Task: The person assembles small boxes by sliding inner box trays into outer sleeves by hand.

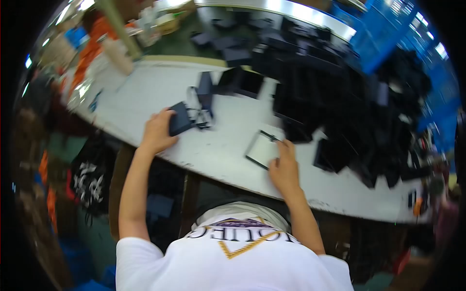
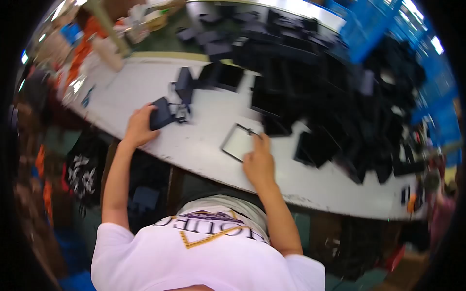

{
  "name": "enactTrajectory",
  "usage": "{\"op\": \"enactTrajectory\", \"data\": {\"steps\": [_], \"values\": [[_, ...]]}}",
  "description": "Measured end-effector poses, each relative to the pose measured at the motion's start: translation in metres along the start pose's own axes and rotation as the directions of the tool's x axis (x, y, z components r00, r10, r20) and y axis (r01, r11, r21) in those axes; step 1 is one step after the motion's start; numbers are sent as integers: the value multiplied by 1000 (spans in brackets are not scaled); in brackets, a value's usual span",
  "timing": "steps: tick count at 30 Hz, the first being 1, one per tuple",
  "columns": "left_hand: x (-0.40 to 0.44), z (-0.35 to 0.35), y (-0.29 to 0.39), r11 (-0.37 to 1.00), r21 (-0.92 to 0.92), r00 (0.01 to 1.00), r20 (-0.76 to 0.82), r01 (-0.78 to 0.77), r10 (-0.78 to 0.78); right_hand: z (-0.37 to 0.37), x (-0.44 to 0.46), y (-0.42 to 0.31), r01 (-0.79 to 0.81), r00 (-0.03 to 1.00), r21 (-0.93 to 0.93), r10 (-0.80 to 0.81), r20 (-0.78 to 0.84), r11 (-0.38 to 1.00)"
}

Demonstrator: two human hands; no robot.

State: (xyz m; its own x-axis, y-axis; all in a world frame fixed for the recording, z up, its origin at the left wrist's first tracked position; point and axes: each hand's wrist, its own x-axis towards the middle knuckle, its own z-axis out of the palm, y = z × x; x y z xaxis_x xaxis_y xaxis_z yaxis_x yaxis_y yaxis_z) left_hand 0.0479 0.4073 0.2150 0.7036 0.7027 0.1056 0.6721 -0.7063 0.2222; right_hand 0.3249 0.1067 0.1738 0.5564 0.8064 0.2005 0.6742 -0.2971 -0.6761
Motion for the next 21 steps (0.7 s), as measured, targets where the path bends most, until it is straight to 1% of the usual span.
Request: {"op": "enactTrajectory", "data": {"steps": [1,3,4,7,8,9,11,12,13,14,17,19,20,21], "values": [[-3,-4,7,998,52,999,16,40,-40,0,4,1,33,999,-18,-33,-17,999],[-15,-4,8,997,74,1000,-13,10,-9,0,9,-1,41,999,-86,-40,18,995],[-22,-4,9,999,12,999,8,32,-32,-2,10,-1,33,999,-132,-30,24,991],[-40,-9,13,979,-188,995,76,74,-61,-10,22,-14,-71,994,-127,81,76,989],[-47,-12,14,962,-259,993,100,88,-63,-6,24,-11,-24,999,-152,28,27,988],[-53,-12,15,940,-327,990,126,102,-63,-4,26,-8,8,999,-174,-1,38,985],[-65,-4,13,944,-330,996,87,28,1,-4,30,-6,69,997,-222,-58,58,973],[-71,-5,22,949,-312,994,107,31,3,-7,33,-9,59,989,-264,-20,148,963],[-76,-7,31,955,-294,992,125,31,6,-7,35,-9,31,988,-239,6,154,971],[-81,-3,36,944,-329,993,113,9,29,-6,34,-8,0,987,-213,35,160,977],[-88,5,55,879,-474,997,31,-53,76,-9,33,-14,-78,988,-92,90,129,993],[-88,7,71,866,-486,992,-11,-113,124,-16,35,-14,-128,984,-7,128,123,992],[-86,8,76,855,-506,987,32,-119,156,-24,37,-20,-188,975,15,185,122,982],[-84,12,79,859,-494,976,79,-137,201,-31,39,-20,-181,978,46,175,113,982]]}}
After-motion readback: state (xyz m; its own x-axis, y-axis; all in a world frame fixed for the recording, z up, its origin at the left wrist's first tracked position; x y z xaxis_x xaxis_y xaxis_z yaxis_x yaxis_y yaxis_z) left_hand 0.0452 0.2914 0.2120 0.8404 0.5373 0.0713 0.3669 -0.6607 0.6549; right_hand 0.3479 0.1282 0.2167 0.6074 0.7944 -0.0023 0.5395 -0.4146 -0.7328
